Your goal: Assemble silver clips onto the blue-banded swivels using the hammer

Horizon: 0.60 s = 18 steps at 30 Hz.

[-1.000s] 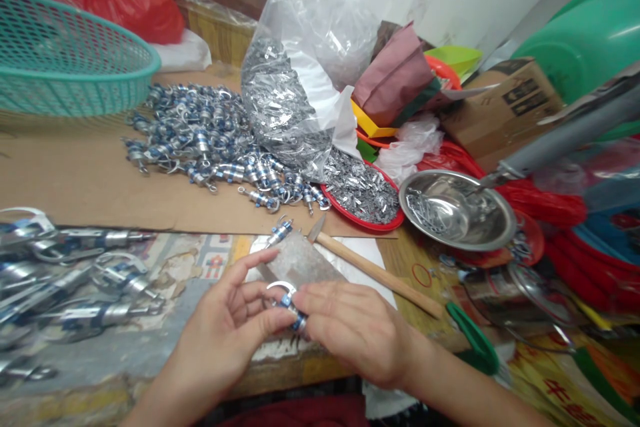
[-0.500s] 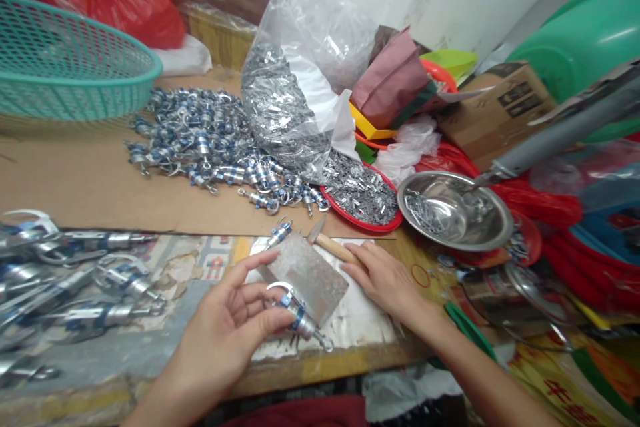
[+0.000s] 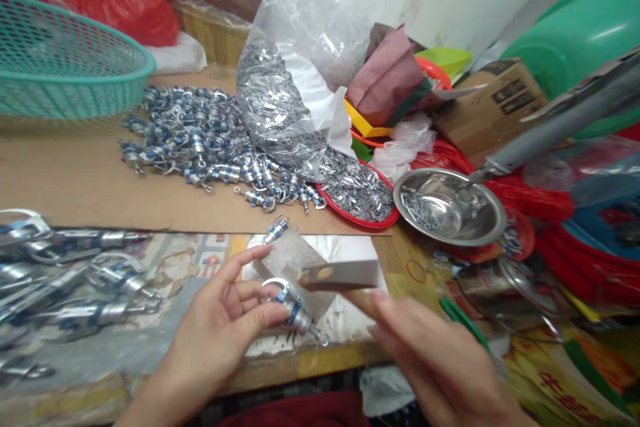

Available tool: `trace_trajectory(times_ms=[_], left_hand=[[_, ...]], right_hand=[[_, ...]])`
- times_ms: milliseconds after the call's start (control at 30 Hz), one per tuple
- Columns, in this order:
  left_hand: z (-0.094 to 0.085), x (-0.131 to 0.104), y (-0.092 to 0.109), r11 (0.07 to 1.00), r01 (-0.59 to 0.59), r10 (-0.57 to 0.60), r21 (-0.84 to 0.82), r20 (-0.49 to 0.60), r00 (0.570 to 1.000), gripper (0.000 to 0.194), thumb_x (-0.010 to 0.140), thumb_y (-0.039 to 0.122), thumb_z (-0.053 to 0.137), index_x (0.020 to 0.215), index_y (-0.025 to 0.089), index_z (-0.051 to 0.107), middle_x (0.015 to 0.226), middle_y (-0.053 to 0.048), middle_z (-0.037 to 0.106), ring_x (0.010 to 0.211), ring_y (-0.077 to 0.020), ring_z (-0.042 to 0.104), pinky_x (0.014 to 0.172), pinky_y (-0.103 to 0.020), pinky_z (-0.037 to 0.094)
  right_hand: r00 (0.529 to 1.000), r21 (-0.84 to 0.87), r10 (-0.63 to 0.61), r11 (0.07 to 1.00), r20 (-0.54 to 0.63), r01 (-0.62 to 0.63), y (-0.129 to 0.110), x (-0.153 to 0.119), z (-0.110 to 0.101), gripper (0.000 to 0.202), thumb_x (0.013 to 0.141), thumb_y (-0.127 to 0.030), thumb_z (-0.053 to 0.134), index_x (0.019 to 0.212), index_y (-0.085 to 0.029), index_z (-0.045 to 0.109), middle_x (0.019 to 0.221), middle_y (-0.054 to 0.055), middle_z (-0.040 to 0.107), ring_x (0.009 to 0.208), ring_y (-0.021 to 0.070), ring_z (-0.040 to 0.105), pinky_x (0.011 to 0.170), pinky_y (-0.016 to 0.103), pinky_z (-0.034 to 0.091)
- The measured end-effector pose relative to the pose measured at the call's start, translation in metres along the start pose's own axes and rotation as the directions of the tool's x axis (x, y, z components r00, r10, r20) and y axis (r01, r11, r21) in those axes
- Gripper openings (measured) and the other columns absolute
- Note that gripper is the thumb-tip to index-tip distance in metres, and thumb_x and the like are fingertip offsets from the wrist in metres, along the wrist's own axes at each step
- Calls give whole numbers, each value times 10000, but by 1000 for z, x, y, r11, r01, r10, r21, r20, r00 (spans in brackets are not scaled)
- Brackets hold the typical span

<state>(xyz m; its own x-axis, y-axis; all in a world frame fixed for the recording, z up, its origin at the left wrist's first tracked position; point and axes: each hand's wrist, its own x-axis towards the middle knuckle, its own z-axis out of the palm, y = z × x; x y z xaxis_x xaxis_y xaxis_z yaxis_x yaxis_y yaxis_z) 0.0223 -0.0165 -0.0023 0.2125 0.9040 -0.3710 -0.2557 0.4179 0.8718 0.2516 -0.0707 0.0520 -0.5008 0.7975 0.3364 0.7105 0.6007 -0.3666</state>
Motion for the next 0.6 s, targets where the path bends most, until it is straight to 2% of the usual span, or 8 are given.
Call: trace_trajectory(times_ms=[67, 100, 200, 267, 367, 433, 500, 600], left_hand=[[0, 0, 0, 1000, -6, 7, 5, -14, 1000, 729, 606, 161, 778, 1239, 177, 417, 681, 37, 726, 652, -147, 695, 654, -235, 570], [0, 0, -1, 1000, -8, 8, 4, -20, 1000, 723, 609, 161, 776, 1238, 178, 420, 676, 39, 724, 649, -145, 694, 653, -233, 569], [-1, 0, -1, 1000, -3, 3, 4, -8, 1000, 746, 601, 167, 782, 1248, 172, 410, 665, 38, 717, 642, -150, 694, 639, -237, 571], [-1, 1, -1, 1000, 0, 0, 2, -5, 1000, 772, 590, 168, 786, 1257, 164, 397, 665, 33, 719, 634, -156, 696, 634, -248, 576], [-1, 2, -2, 1000, 1, -1, 8, -7, 1000, 768, 604, 179, 778, 1266, 170, 390, 669, 38, 721, 645, -150, 699, 645, -236, 573], [-2, 1, -2, 999, -9, 9, 31, -1, 1000, 747, 613, 188, 777, 1262, 189, 406, 687, 47, 726, 674, -146, 705, 661, -221, 566], [-4, 0, -2, 995, -28, 27, 92, 14, 1000, 628, 627, 212, 769, 1191, 201, 494, 712, 38, 743, 700, -155, 713, 683, -224, 563], [-8, -1, 0, 946, -93, 79, 311, 55, 995, 229, 683, 290, 720, 895, 211, 685, 727, -2, 766, 694, -181, 715, 689, -251, 562]], right_hand=[[991, -38, 34, 999, 128, -30, 2, -2, 4, 588, 883, -47, 392, 1429, -250, 310, 868, 34, 670, 697, 148, 653, 592, 219, 534], [990, -48, 44, 998, 130, -38, 3, -3, 5, 580, 885, -47, 393, 1423, -249, 320, 903, 41, 671, 727, 149, 656, 610, 219, 535], [1000, -60, -3, 998, -5, 2, 3, -4, 8, 645, 870, -25, 423, 1450, -249, 250, 1042, 71, 656, 867, 167, 655, 699, 234, 536], [999, -74, -4, 997, 35, 6, 2, -2, 10, 630, 870, -32, 411, 1446, -245, 269, 949, 59, 667, 781, 168, 661, 639, 237, 540], [986, -61, 97, 994, 134, -89, 7, 8, 15, 525, 900, -91, 390, 1402, -247, 373, 878, 47, 662, 696, 164, 656, 587, 253, 541], [983, 0, 181, 984, 39, -181, 21, 18, 22, 470, 910, -152, 435, 1373, -234, 421, 987, 74, 666, 826, 182, 662, 684, 286, 553], [961, 54, 272, 962, -46, -269, 41, 28, 32, 444, 895, -214, 498, 1338, -216, 472, 1109, 97, 655, 971, 206, 638, 797, 335, 539], [936, 59, 352, 935, -13, -351, 72, 40, 49, 377, 864, -262, 553, 1238, -213, 576, 1135, 87, 669, 970, 222, 648, 799, 365, 540]])
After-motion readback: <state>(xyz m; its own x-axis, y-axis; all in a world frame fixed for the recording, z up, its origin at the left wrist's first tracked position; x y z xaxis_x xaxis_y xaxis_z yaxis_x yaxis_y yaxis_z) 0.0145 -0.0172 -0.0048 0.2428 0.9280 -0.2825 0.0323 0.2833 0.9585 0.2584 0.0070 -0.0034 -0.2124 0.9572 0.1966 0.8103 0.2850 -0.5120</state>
